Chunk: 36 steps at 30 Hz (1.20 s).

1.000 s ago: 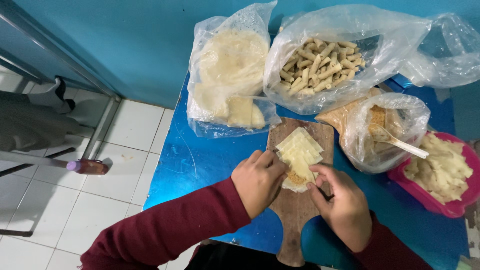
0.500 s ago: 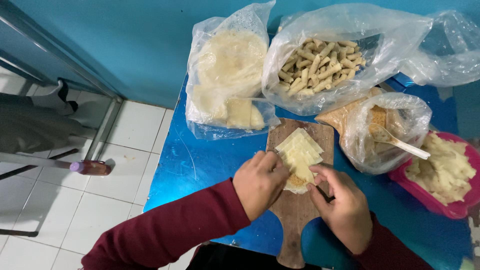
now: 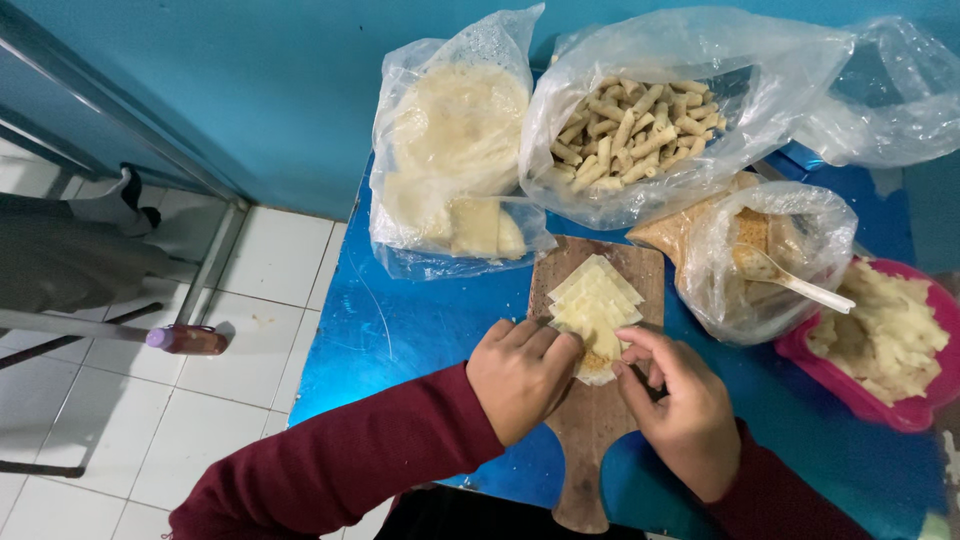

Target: The person places filling from a pink container onto thin dough sheets on a wooden board, sprinkles brown powder over the filling using a spoon, and folds or rolls the dough around the filling. They repeat this cycle, stacking finished pieces on the board and taking more dough sheets from a plastic bag.

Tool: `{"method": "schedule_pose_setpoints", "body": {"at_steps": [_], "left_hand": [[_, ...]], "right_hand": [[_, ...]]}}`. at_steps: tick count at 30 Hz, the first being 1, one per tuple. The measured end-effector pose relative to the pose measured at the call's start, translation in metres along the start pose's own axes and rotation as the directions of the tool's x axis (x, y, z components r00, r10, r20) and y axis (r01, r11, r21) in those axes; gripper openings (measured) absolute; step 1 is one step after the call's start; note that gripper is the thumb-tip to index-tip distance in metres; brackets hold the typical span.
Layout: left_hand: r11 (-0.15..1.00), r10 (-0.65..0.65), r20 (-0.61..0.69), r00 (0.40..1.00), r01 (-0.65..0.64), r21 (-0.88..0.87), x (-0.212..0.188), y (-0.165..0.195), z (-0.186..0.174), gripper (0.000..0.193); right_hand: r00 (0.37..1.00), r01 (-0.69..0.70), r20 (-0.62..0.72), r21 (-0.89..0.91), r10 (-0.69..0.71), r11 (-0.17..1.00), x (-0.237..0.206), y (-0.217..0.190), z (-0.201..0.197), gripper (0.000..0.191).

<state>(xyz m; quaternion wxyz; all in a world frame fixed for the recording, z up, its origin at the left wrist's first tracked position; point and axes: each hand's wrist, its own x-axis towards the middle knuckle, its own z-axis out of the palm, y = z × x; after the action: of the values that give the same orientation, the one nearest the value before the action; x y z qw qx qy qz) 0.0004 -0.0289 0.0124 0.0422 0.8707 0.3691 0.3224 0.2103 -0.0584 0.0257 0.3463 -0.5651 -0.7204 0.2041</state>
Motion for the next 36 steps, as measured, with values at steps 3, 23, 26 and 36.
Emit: {"method": "schedule_pose_setpoints", "body": {"at_steps": [3,23,26,36], "left_hand": [[0.999,-0.025,-0.011,1.0,0.024,-0.041,0.0,0.001,-0.002,0.026],[0.942,-0.1,0.049,0.994,0.111,-0.318,0.0,0.005,0.006,0.047],[0.949,-0.086,0.006,0.996,0.084,-0.303,0.001,0.005,0.007,0.048],[0.985,0.015,0.081,0.997,0.0,-0.174,-0.002,-0.004,0.016,0.025]], "right_hand": [[0.999,-0.032,-0.001,0.009,0.032,0.999,0.0,0.001,0.0,0.042],[0.999,0.041,-0.037,0.083,-0.038,0.996,-0.003,0.001,0.002,0.031],[0.996,0.084,-0.034,0.041,-0.082,0.996,-0.001,0.001,0.003,0.037],[0.997,0.068,-0.035,-0.04,-0.069,0.997,0.0,0.002,0.0,0.032]]}}
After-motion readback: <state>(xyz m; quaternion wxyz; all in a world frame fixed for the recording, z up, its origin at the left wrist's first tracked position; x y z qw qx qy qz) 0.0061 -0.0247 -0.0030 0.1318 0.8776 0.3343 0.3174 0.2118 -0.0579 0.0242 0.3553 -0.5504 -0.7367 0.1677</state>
